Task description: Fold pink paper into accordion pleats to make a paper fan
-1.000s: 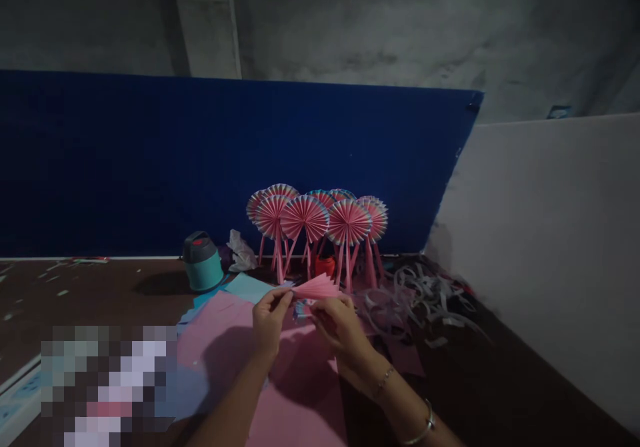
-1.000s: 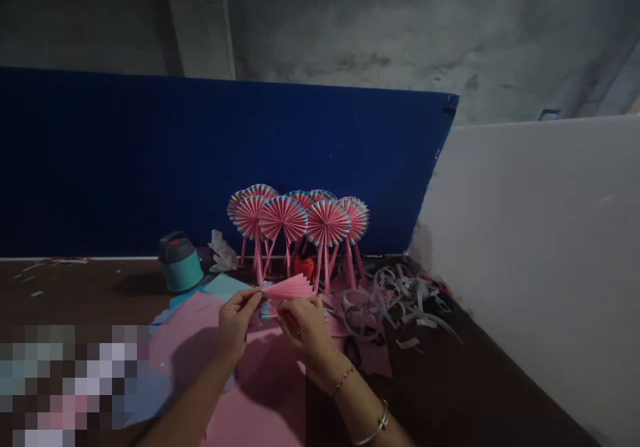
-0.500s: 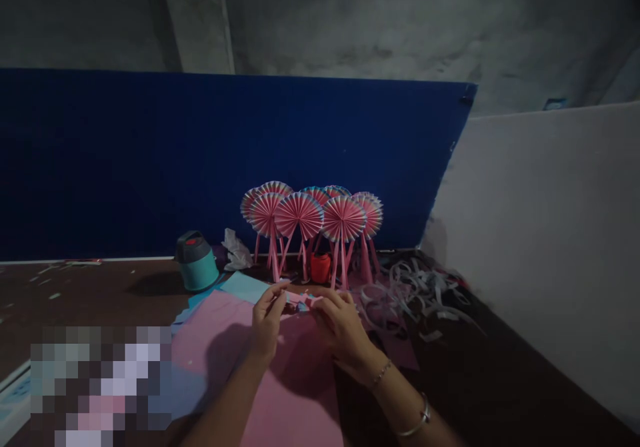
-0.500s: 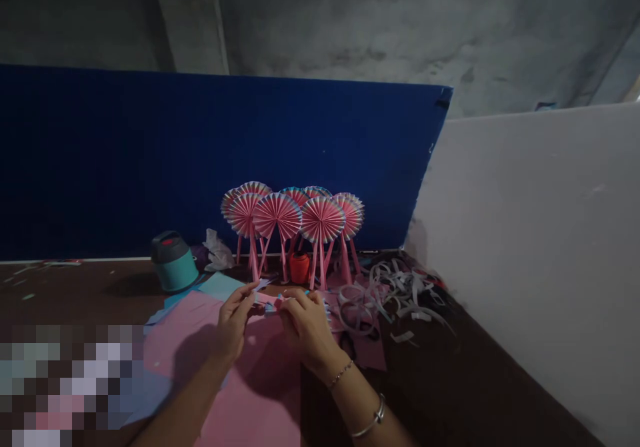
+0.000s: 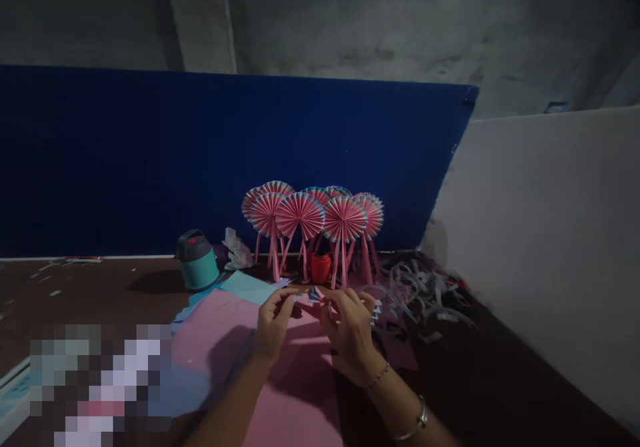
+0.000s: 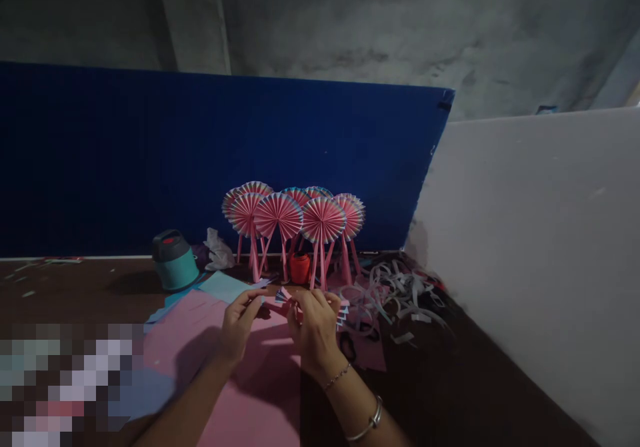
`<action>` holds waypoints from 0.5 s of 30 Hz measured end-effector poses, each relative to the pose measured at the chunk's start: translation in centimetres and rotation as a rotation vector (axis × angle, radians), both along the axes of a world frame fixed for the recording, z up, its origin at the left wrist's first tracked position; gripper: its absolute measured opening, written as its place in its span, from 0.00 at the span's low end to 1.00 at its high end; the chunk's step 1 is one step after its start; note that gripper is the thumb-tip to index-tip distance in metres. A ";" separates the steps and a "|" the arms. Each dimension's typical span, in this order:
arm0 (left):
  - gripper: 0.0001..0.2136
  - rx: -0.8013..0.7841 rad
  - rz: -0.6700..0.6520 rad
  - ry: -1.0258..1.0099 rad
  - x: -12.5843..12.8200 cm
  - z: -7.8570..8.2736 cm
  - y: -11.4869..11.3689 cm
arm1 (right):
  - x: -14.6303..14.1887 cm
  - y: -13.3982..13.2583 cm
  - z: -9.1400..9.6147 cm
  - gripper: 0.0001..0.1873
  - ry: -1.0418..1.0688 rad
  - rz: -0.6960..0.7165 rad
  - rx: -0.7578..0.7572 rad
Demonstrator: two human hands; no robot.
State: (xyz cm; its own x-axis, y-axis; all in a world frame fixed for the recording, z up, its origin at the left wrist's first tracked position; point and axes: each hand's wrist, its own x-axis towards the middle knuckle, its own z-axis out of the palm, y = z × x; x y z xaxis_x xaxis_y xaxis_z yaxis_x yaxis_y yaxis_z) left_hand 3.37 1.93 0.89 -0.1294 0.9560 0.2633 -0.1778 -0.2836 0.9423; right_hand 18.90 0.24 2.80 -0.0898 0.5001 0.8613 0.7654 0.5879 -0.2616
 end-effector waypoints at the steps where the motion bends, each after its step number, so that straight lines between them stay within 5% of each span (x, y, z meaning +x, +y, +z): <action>1: 0.10 0.014 -0.003 0.006 0.1 0.1 -0.2 | 0.0 -0.2 0.1 0.06 0.000 0.005 0.010; 9: 0.08 0.083 -0.040 -0.026 0.6 0.8 -1.1 | -0.5 -0.8 0.5 0.07 -0.009 0.067 0.087; 15: 0.06 0.123 0.024 -0.030 0.8 0.4 -1.0 | 0.3 -0.8 1.1 0.14 -0.029 -0.014 0.207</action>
State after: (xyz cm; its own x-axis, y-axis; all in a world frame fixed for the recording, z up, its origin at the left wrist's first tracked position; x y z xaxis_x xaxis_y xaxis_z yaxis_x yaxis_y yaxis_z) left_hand 4.14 0.93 1.30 -0.1612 0.9132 0.3742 -0.1976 -0.4013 0.8944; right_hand 19.17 -0.54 3.93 -0.1105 0.3139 0.9430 0.7792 0.6163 -0.1139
